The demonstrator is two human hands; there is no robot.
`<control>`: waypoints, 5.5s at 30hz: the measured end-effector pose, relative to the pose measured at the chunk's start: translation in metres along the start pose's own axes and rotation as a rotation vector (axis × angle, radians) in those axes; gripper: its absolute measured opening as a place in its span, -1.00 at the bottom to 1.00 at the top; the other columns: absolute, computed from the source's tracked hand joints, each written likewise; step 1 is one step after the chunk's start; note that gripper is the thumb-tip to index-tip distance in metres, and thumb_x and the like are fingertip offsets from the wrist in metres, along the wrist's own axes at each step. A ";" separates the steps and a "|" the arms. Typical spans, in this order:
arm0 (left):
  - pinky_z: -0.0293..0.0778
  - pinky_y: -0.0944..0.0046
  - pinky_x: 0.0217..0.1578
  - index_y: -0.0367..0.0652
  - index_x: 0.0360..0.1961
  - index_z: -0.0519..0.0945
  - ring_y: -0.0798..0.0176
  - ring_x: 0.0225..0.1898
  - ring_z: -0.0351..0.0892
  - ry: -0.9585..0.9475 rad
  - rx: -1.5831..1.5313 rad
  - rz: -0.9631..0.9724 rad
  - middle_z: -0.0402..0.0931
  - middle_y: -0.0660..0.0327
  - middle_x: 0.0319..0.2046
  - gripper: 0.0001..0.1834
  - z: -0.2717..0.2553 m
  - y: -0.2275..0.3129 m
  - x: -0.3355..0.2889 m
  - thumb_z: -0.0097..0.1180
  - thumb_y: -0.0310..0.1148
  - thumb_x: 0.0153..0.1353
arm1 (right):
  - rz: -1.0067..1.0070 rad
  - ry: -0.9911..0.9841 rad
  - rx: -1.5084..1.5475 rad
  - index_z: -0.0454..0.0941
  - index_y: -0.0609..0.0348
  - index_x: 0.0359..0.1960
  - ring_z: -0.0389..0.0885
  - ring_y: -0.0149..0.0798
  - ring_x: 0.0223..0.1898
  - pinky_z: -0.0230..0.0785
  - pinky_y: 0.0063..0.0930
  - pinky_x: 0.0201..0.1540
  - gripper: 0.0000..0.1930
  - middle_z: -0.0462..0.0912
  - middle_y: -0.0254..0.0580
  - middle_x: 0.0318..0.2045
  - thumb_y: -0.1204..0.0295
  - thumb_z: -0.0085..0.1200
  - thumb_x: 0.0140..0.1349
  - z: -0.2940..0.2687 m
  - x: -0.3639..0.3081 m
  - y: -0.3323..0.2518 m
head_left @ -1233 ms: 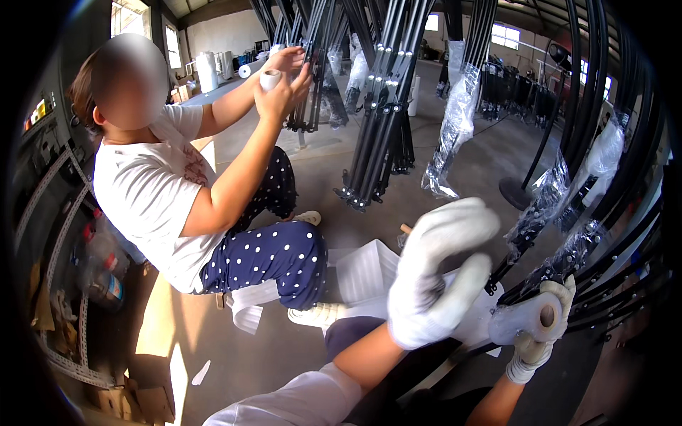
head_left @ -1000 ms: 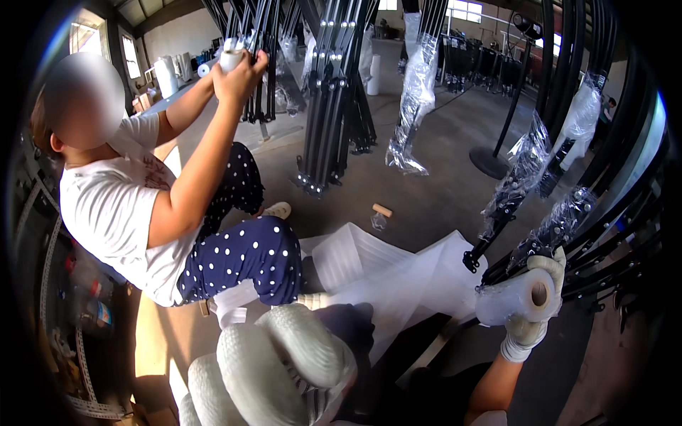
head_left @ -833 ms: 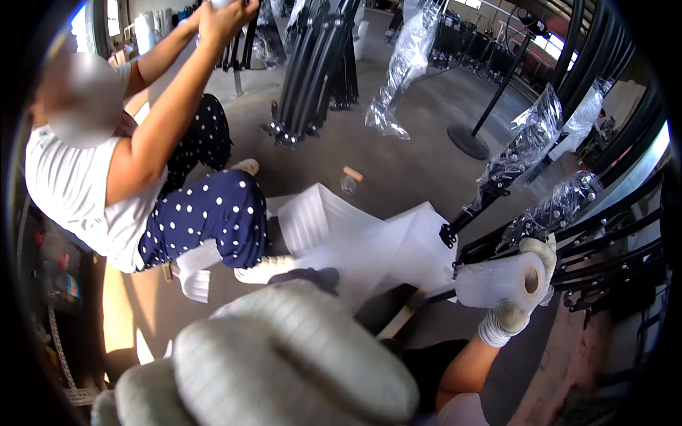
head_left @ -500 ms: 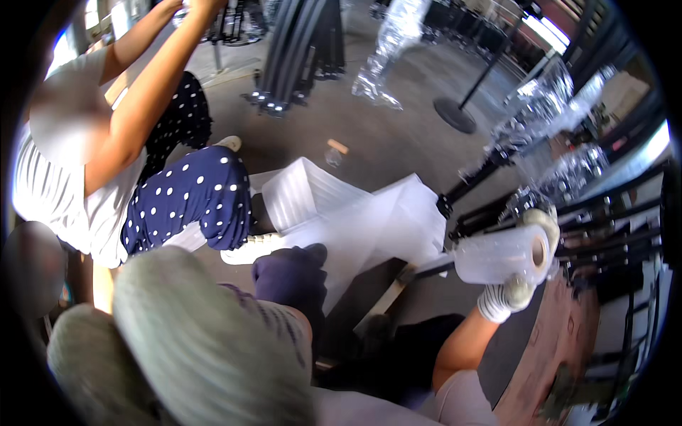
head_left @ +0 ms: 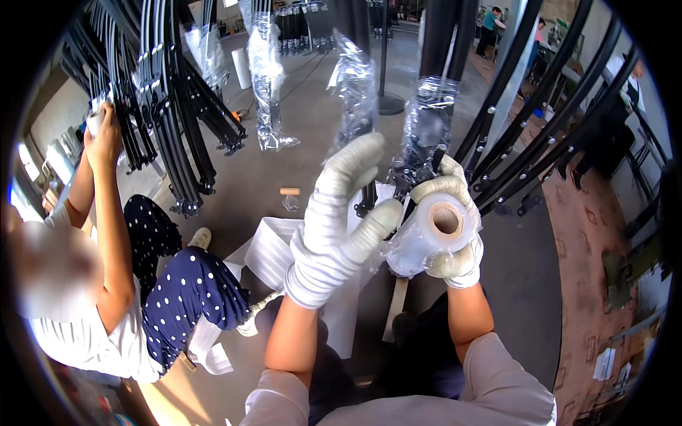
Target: The person wraps several black metal frames with clear plastic film using a handheld roll while seated.
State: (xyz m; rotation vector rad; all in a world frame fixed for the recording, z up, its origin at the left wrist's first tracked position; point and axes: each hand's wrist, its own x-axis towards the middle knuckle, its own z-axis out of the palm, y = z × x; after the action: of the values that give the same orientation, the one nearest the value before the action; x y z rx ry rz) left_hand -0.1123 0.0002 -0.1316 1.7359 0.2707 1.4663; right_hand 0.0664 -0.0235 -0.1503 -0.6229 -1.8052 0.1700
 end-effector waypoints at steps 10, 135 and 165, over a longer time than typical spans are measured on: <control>0.30 0.32 -0.07 -0.21 0.05 0.22 0.32 -0.12 0.37 -0.091 -0.474 -0.177 0.37 0.16 -0.13 -0.41 0.039 -0.020 0.028 0.15 -0.42 -0.03 | 0.232 0.140 0.387 0.46 0.16 -0.29 0.20 -0.12 0.03 0.06 -0.29 0.05 -0.35 0.36 -0.17 -0.12 0.15 0.30 -0.56 0.000 -0.004 -0.010; 0.20 0.38 0.01 -0.40 0.13 0.05 0.18 0.03 0.28 -0.235 -0.327 -0.383 0.28 -0.09 -0.02 -0.15 0.029 -0.018 0.020 0.12 -0.13 -0.08 | 0.343 0.600 -1.030 0.37 0.25 -0.35 0.39 -0.32 -0.53 0.29 -0.58 -0.53 -0.70 0.37 -0.15 -0.47 0.26 -0.32 0.19 -0.008 -0.044 0.022; 0.31 0.40 -0.14 -0.27 0.06 0.20 0.29 -0.21 0.42 -0.184 -0.259 -0.312 0.43 0.07 -0.25 -0.27 0.041 -0.042 0.025 0.14 -0.12 -0.11 | -0.074 0.497 -1.282 0.32 0.24 -0.39 0.22 -0.41 -0.66 0.07 -0.64 -0.65 -0.67 0.24 -0.25 -0.61 0.20 -0.36 0.18 -0.016 -0.034 0.031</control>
State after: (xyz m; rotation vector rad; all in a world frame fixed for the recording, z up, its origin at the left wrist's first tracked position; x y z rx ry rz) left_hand -0.0540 0.0240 -0.1419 1.5279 0.2307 1.0602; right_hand 0.0985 -0.0168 -0.1865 -1.3147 -1.2647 -1.1801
